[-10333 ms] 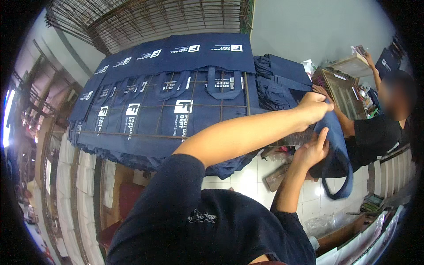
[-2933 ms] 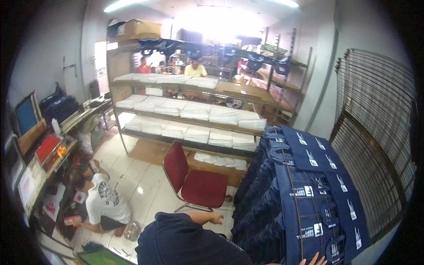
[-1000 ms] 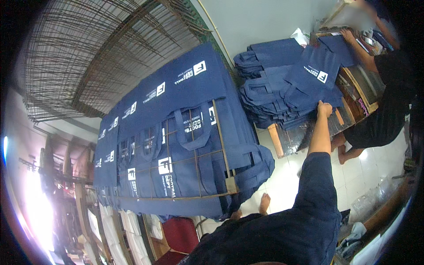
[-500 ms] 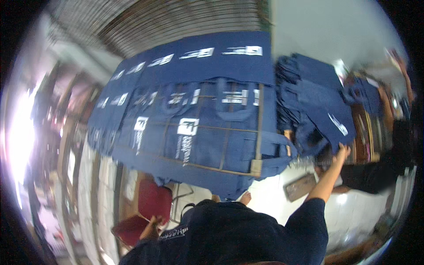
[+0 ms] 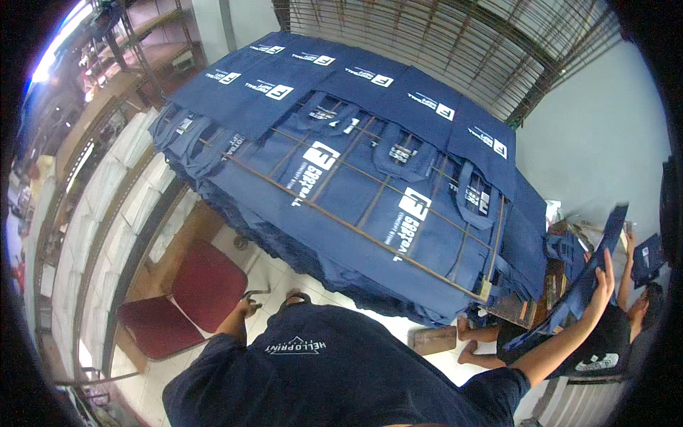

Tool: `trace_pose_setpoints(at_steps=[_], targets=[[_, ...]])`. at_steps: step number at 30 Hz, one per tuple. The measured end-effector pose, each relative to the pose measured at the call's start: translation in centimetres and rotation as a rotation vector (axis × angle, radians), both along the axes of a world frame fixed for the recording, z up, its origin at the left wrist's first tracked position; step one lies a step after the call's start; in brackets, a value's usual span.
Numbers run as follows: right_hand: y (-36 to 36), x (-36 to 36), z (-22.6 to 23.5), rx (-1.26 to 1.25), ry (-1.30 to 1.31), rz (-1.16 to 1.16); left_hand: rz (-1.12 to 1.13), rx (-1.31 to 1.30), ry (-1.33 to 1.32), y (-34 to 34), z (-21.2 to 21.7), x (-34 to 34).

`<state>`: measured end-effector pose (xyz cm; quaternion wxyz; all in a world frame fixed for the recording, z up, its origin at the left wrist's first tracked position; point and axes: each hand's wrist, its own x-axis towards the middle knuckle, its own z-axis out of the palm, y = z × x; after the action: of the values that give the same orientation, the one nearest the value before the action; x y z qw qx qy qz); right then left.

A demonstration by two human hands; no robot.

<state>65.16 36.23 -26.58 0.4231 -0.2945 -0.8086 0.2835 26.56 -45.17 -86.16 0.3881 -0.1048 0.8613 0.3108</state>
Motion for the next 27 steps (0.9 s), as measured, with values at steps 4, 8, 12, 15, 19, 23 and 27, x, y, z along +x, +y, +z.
trace_pose_setpoints(at_steps=[4, 8, 12, 15, 19, 23, 27], targets=[[-16.3, -13.9, 11.4, 0.18, -0.089, 0.268, -0.126, -0.05, -0.018, 4.7, 8.8, -4.7], [-24.6, -26.3, 15.1, 0.261, -0.314, 0.421, -0.381, -0.07, 0.194, -0.8, -0.3, -8.8], [-32.9, -35.7, 15.6, 0.218, -0.305, 0.604, -0.217, -0.004, 0.012, -2.0, -2.8, -12.2], [-37.2, -40.6, 16.1, 0.167, -0.247, 0.724, -0.229, -0.06, 0.183, -2.5, -2.0, -12.6], [-38.3, -42.1, 15.9, 0.18, -0.012, 0.716, -0.266, 0.036, 0.103, -2.6, -3.3, -15.0], [-34.1, -45.2, 8.3, 0.073, 0.215, 0.57, -0.181, -0.003, 0.115, -4.0, -5.3, -15.0], [-34.2, -48.6, -1.6, -0.338, 0.245, 0.44, -0.154, 0.086, 0.052, -3.1, -5.9, -15.3]])
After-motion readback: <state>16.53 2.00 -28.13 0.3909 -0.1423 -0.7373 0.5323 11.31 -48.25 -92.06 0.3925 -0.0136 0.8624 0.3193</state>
